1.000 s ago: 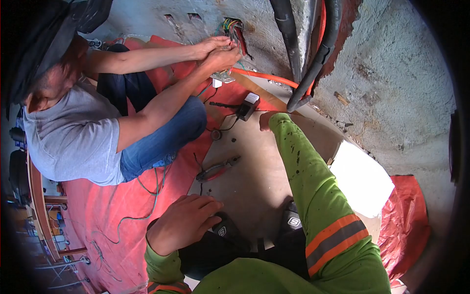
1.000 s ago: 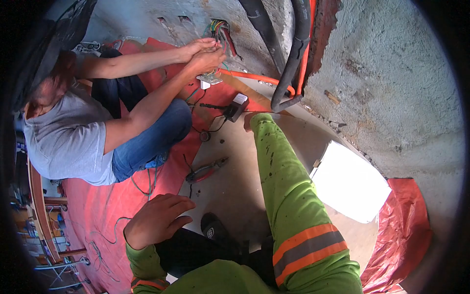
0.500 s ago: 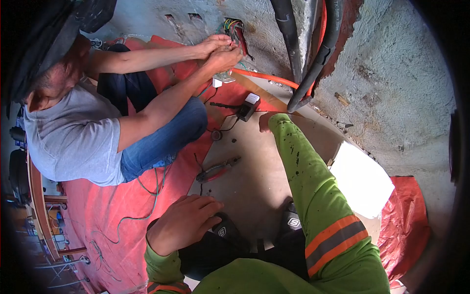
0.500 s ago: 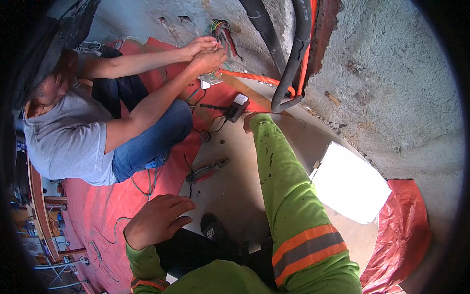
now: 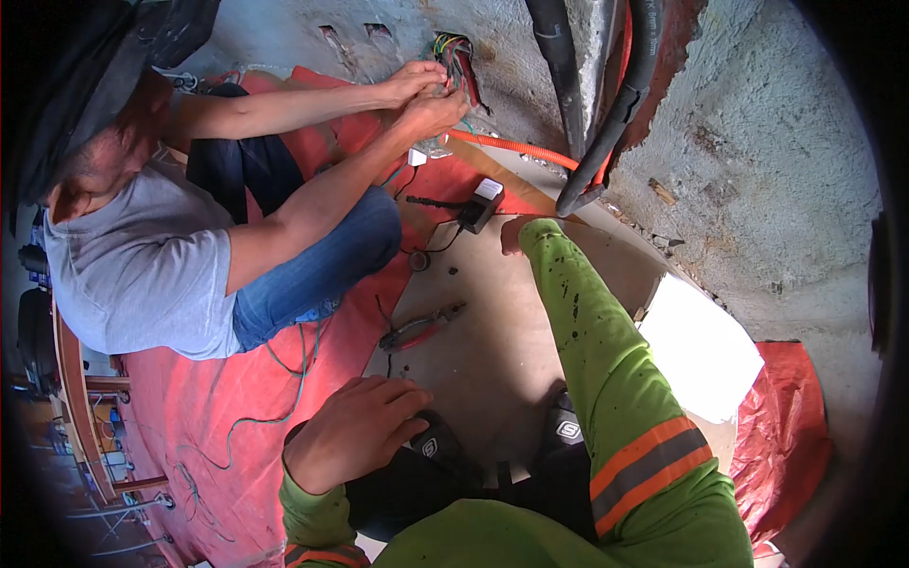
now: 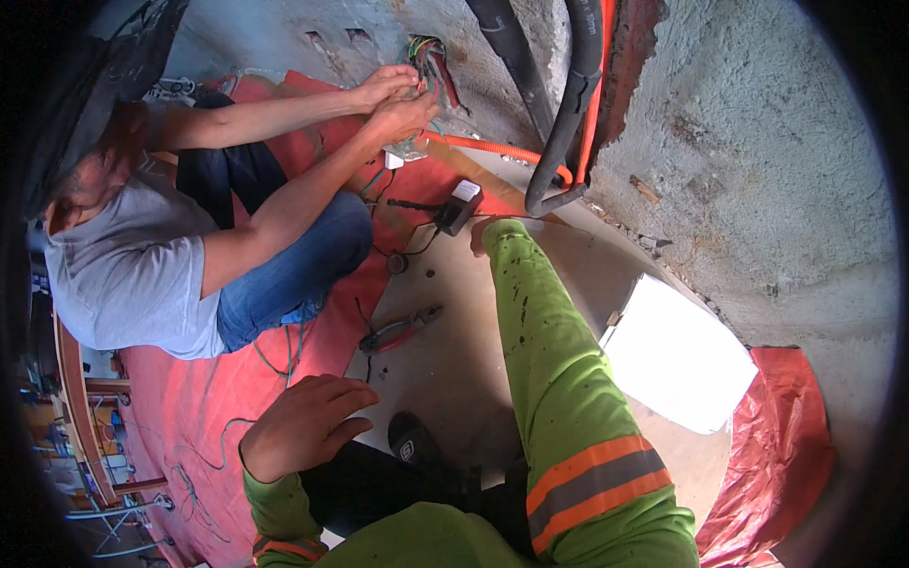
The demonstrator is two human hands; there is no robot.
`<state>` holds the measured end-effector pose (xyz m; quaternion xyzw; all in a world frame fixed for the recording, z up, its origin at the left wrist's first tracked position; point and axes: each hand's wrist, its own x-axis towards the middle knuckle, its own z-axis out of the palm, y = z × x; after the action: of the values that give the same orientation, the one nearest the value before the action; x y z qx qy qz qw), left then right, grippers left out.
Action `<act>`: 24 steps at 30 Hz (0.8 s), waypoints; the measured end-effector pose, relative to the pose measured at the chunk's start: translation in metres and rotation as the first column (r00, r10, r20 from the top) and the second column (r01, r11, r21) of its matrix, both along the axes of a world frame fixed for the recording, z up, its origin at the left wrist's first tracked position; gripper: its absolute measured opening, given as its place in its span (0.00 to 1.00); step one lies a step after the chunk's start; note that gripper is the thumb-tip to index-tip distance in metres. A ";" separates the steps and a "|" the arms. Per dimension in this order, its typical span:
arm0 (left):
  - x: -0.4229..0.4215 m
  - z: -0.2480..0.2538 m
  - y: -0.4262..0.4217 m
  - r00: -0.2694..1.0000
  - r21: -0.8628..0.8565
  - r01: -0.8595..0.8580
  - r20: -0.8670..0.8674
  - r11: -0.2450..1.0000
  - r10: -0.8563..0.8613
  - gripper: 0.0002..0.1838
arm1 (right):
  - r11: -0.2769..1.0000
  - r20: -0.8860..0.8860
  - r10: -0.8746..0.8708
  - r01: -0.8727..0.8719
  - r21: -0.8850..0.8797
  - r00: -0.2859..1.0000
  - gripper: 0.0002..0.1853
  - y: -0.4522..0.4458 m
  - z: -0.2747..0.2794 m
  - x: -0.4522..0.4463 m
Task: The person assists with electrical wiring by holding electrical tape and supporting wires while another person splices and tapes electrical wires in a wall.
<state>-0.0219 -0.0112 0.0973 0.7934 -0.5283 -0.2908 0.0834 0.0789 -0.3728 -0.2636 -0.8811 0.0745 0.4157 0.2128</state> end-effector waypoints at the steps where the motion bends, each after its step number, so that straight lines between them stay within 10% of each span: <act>1: 0.000 -0.001 0.000 1.000 -0.002 0.002 0.001 1.000 -0.002 0.19 | 1.000 -0.004 0.001 -0.001 -0.001 1.000 0.16 0.000 0.000 0.000; 24: -0.002 -0.011 0.002 0.998 -0.041 0.065 0.016 0.997 -0.065 0.19 | 0.981 0.078 0.176 -0.168 -0.093 0.981 0.13 0.021 0.015 0.010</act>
<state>-0.0236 -0.0095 0.0865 0.7760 -0.5603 -0.2765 0.0867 0.0893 -0.3514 -0.2488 -0.9096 0.0065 0.3907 0.1411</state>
